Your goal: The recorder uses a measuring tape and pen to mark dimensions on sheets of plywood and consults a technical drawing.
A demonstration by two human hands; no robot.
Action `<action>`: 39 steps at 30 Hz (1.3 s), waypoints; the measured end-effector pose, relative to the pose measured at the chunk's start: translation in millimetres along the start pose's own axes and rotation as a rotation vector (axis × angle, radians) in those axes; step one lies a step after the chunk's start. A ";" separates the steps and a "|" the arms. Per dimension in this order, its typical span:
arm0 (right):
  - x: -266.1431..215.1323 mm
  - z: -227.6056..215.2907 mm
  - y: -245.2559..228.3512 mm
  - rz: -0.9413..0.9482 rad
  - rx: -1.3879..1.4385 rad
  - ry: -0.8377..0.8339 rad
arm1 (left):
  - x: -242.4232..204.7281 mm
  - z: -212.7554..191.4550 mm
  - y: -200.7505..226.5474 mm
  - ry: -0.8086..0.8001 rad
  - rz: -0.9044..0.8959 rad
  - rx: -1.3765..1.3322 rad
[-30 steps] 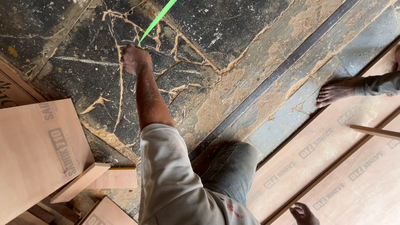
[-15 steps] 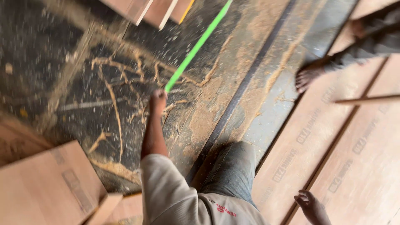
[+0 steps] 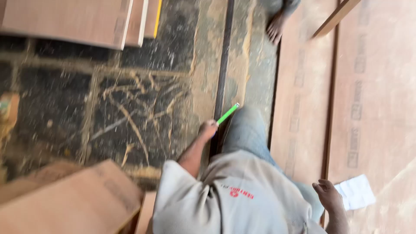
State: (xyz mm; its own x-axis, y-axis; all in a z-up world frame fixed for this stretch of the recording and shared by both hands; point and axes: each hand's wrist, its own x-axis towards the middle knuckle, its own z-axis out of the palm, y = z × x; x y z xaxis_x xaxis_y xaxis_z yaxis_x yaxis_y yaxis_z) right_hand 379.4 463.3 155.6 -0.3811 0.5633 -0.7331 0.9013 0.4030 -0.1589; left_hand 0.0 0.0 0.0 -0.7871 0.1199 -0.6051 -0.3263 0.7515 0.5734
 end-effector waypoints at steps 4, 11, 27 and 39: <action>-38.0 51.9 47.4 0.015 0.018 0.046 | -37.6 -6.1 -20.1 0.062 0.024 0.136; -85.2 123.9 75.0 -0.074 0.193 0.447 | -26.7 27.3 -0.7 -0.043 0.137 0.300; -170.9 84.0 31.2 0.211 0.684 0.434 | 7.2 89.6 119.2 -0.559 0.252 0.691; -69.8 45.2 70.3 0.457 0.781 0.218 | 40.2 114.8 268.1 -0.481 0.296 0.606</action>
State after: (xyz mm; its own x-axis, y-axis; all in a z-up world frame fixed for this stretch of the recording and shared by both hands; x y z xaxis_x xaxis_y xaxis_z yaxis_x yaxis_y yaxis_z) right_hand 478.7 419.6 165.7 0.0860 0.7025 -0.7064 0.8263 -0.4465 -0.3434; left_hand -59.0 280.8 66.0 -0.4415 0.5287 -0.7250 0.3061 0.8483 0.4322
